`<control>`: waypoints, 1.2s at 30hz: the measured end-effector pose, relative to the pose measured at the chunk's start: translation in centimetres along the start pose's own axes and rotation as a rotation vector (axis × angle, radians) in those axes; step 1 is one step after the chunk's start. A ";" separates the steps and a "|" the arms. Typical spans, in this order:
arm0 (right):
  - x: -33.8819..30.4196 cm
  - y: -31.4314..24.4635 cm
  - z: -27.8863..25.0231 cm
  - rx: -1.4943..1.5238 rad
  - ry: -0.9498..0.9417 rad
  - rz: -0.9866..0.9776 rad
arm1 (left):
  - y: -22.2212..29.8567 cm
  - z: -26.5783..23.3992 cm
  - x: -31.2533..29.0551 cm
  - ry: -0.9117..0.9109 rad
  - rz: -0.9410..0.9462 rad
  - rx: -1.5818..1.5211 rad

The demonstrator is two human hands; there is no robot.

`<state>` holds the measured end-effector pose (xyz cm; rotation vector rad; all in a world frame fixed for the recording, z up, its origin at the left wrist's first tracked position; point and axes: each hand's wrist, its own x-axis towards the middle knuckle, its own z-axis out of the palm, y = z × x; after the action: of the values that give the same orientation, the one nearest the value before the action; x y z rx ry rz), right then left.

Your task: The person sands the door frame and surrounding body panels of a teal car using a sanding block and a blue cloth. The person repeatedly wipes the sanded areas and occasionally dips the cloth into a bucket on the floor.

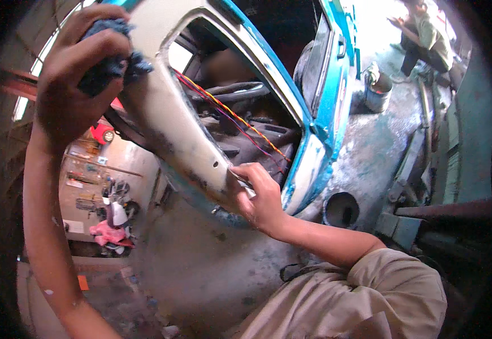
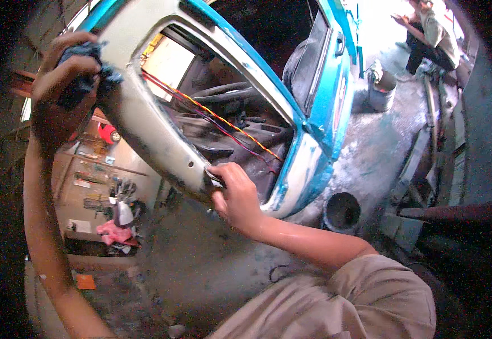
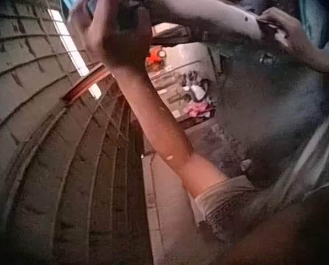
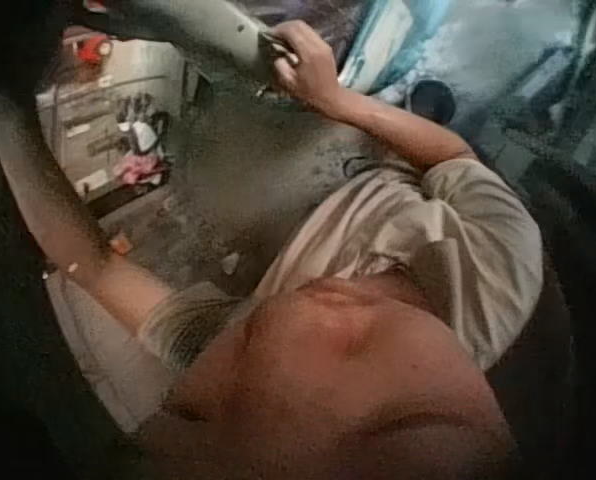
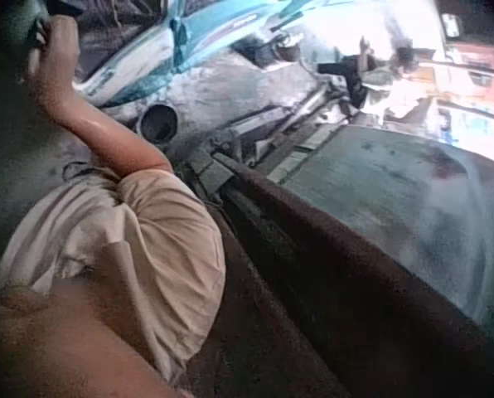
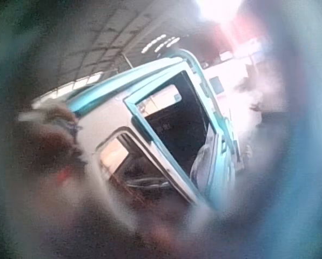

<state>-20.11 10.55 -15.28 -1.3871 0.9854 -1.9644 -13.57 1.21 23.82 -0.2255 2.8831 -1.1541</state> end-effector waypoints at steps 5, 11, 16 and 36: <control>0.2 -1.4 0.5 -0.022 0.041 0.191 | -0.2 -0.1 -0.2 -0.042 0.005 0.090; 9.2 -5.5 1.7 -0.082 0.027 0.076 | 3.1 2.4 -0.3 0.142 -0.001 0.283; 4.7 -2.5 1.4 -0.221 0.054 0.004 | 6.5 6.7 -1.4 0.370 -0.068 0.264; 8.2 -5.3 1.6 0.007 -0.024 0.164 | 8.5 9.3 -2.4 0.804 -0.360 -0.021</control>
<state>-21.38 6.94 -6.16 -1.2800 1.0456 -1.8255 -11.53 1.25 11.11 -0.3640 3.6569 -1.5618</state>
